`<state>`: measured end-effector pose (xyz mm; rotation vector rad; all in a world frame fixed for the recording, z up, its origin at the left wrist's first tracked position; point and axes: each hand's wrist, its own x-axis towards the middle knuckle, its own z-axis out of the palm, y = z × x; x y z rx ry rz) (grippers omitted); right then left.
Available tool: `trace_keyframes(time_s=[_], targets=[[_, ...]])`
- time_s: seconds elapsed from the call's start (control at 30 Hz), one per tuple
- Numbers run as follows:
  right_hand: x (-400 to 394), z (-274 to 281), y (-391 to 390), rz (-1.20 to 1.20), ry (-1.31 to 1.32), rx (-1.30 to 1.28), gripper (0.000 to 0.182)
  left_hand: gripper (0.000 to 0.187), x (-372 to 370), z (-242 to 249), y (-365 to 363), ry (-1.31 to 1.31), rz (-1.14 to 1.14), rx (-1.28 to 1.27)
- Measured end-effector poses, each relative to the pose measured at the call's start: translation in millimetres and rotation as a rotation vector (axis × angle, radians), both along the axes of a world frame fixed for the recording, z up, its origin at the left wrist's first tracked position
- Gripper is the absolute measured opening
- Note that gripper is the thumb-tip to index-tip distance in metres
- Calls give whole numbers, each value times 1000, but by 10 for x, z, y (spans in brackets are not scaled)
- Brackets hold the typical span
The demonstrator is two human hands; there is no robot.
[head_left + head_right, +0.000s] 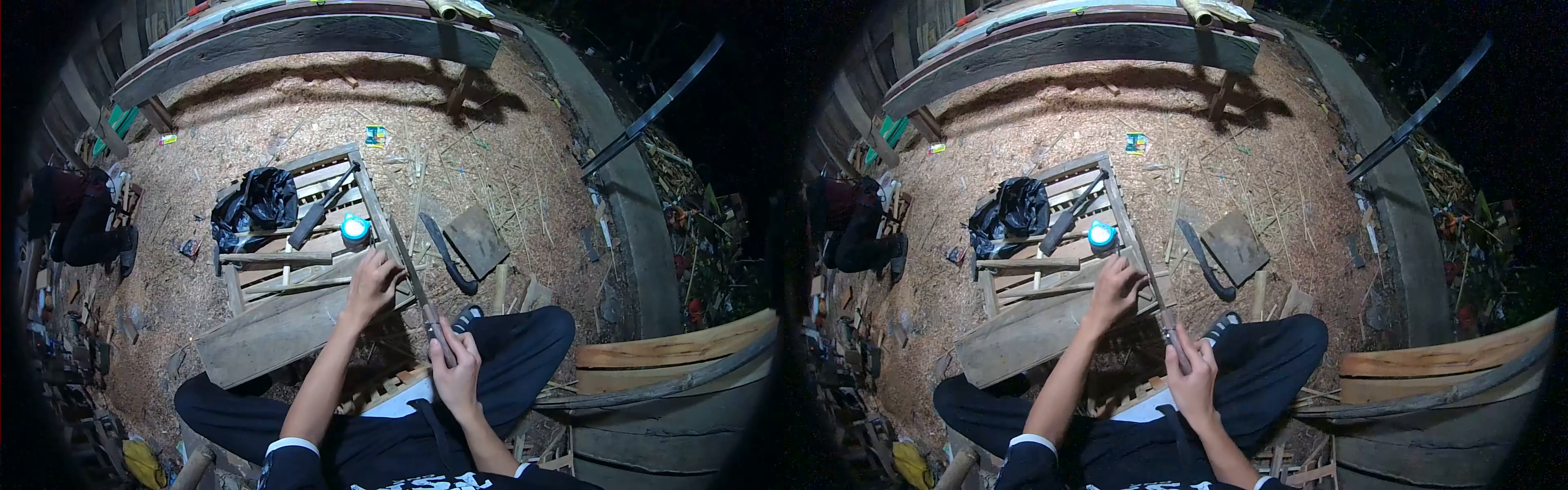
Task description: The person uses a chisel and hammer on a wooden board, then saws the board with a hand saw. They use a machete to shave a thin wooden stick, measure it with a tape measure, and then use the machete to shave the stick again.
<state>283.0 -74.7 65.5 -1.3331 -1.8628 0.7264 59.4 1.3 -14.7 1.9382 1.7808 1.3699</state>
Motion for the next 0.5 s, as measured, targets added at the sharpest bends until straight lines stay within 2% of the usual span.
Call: trace_keyframes(time_s=[0.07,0.1,0.2,0.4,0.5], targets=[[-3,-28,-24,-10,-8,-90,44,12,-11,-32,-25,33,19,9],[-54,-34,16,-4,16,-83,45,13,1,-45,-9,-40,52,27],[-151,-1,6,16,25,-26,42,11,-68,-71,-22,-51,52,29],[-107,-20,-40,8,24,-68,44,16,-107,18,-46,-90,14,-81],[-141,-8,-38,24,-2,-27,43,16,-93,7,-37,-70,23,-40]])
